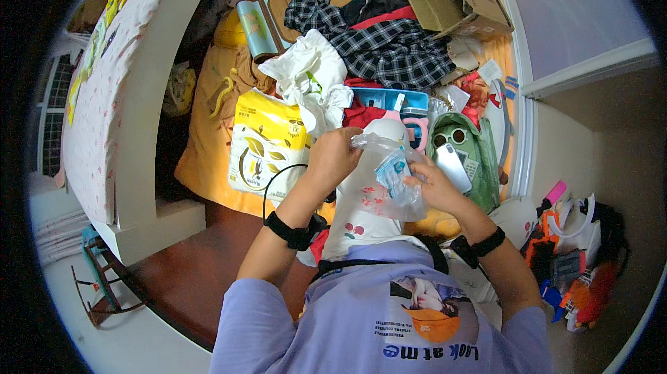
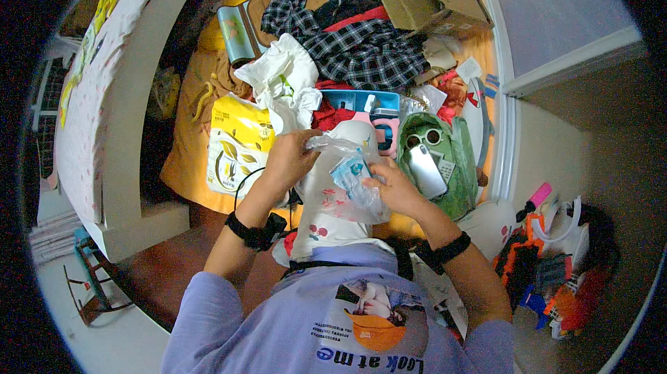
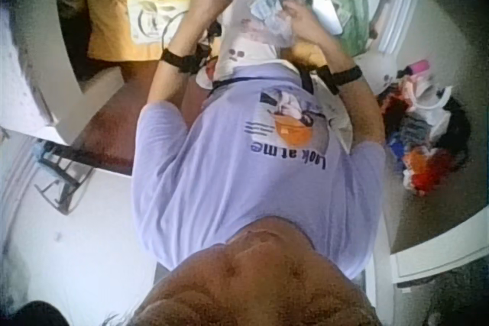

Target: The person mops the wooden floor with a flat mop, moving around furniture and a baby. Then the person organizes items on a cluttered bed, placing a small white appliance on a shelf and packing several small objects into a green bag.

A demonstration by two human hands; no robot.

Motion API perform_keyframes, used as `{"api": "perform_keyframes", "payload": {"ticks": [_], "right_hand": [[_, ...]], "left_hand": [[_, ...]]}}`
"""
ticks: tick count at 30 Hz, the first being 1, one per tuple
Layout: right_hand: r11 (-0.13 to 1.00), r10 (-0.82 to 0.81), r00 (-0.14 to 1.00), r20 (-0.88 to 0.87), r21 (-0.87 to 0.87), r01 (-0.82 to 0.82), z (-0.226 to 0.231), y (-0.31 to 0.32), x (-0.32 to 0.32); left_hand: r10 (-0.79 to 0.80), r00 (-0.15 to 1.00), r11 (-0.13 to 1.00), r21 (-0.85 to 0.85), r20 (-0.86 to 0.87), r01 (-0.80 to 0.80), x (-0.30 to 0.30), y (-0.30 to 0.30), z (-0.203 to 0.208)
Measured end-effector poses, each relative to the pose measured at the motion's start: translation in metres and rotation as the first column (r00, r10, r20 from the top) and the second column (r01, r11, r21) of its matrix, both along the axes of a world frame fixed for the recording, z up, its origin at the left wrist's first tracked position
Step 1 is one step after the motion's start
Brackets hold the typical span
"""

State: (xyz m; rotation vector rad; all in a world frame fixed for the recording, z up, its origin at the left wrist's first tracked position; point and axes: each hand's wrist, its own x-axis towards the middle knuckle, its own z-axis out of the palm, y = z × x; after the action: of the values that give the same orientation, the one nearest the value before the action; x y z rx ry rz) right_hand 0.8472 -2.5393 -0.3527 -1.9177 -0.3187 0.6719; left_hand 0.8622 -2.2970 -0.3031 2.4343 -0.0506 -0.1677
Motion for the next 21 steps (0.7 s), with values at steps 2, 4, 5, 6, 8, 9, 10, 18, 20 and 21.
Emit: {"api": "perform_keyframes", "payload": {"ticks": [2,4,5,6,8,9,10,18,20,21], "right_hand": [[0.999,0.031,0.994,0.105,-0.012,-0.030,0.008,-0.001,-0.002],[0.992,0.116,0.959,0.258,-0.082,-0.098,0.020,-0.004,-0.002],[0.982,0.173,0.926,0.334,-0.130,-0.136,0.027,-0.005,-0.002],[0.974,0.208,0.911,0.357,-0.162,-0.160,0.033,-0.006,-0.003],[0.949,0.292,0.853,0.432,-0.244,-0.201,0.043,-0.007,-0.003],[0.947,0.298,0.838,0.457,-0.255,-0.197,0.047,-0.007,-0.003],[0.947,0.302,0.813,0.498,-0.257,-0.194,0.049,-0.007,-0.004],[0.974,0.222,0.694,0.685,-0.186,-0.127,0.041,-0.017,-0.010],[0.978,0.207,0.677,0.707,-0.163,-0.128,0.039,-0.020,-0.011],[0.977,0.210,0.693,0.690,-0.176,-0.121,0.039,-0.020,-0.011]], "left_hand": [[-0.003,1.000,1.000,-0.009,0.005,0.003,-0.001,0.002,-0.003],[0.017,1.000,0.998,0.057,-0.011,-0.016,-0.002,0.003,-0.003],[0.027,0.999,0.996,0.088,-0.017,-0.025,-0.002,0.004,-0.003],[0.039,0.998,0.996,0.081,-0.046,-0.035,-0.002,0.005,-0.002],[0.054,0.995,0.997,0.064,-0.080,-0.049,-0.003,0.006,-0.001],[0.054,0.995,0.996,0.074,-0.086,-0.048,-0.003,0.007,0.000],[0.055,0.994,0.995,0.085,-0.092,-0.047,-0.004,0.007,0.001],[0.043,0.994,0.996,0.079,-0.098,-0.036,-0.012,0.002,0.010],[0.030,0.993,0.996,0.087,-0.111,-0.021,-0.013,0.000,0.012],[0.025,0.994,0.996,0.087,-0.109,-0.015,-0.013,0.000,0.011]]}}
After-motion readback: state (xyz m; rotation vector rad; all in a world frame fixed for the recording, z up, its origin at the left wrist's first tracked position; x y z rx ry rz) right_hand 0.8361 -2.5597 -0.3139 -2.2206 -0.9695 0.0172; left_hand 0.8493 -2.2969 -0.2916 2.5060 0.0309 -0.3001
